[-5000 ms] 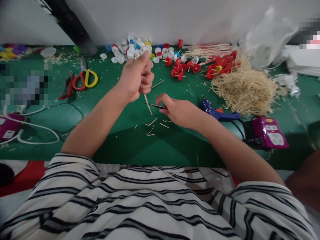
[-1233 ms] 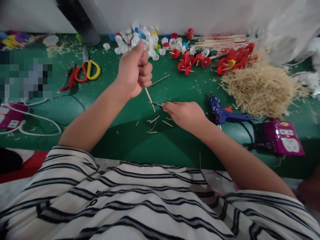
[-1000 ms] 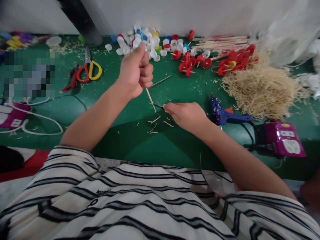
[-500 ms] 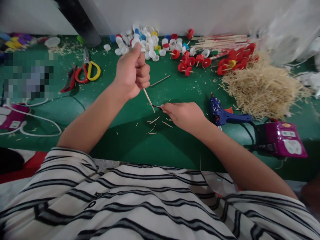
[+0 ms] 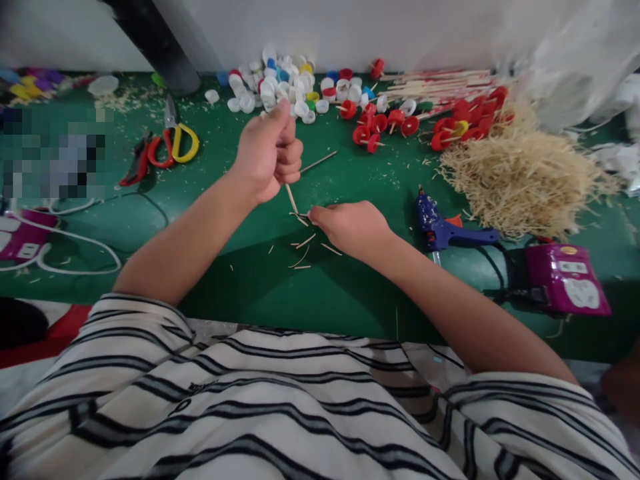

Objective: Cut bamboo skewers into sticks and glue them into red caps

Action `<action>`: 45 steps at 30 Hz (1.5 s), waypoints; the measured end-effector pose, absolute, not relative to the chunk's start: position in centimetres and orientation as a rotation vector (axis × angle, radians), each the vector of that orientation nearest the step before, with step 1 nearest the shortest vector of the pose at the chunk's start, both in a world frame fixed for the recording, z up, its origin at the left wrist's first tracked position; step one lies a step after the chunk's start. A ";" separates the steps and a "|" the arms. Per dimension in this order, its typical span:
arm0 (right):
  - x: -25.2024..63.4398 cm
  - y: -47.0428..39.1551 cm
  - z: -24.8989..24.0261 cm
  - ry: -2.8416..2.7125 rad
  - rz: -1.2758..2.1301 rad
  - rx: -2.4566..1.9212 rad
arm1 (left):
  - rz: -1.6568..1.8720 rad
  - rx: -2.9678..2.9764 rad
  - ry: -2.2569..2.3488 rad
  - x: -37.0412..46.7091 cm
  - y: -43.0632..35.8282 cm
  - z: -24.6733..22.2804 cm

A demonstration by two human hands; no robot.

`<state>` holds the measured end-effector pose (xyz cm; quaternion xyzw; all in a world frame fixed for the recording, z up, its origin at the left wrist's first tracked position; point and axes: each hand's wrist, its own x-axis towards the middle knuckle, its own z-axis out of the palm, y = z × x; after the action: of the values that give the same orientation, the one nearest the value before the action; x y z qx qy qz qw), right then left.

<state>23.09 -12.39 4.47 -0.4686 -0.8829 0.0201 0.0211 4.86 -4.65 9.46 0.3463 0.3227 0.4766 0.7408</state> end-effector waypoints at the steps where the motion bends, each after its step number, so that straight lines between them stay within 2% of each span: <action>1: 23.2 -12.5 4.5 -2.739 0.063 -1.458 | 1.053 0.776 0.705 4.9 -4.7 9.3; 8: 24.5 -13.1 4.8 -2.738 0.091 -1.532 | 1.069 0.625 0.688 4.7 -4.4 9.1; 13: 25.6 -13.4 4.9 -2.735 0.075 -1.492 | 1.077 0.863 0.678 4.7 -4.4 8.8; 21: 24.2 -12.3 4.4 -2.714 -0.019 -1.380 | 0.978 0.807 0.679 4.9 -4.5 9.2; 35: 27.4 -12.6 4.9 -2.692 0.269 -1.495 | 0.996 1.146 0.617 5.1 -4.5 8.5; 45: 24.6 -10.2 4.9 -2.638 0.485 -1.450 | 0.948 1.214 0.678 5.1 -4.2 8.8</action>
<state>24.61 -10.25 4.88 -0.4752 -0.8641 0.1590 0.0463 5.06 -4.24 8.83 0.5377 0.3003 0.4199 0.6666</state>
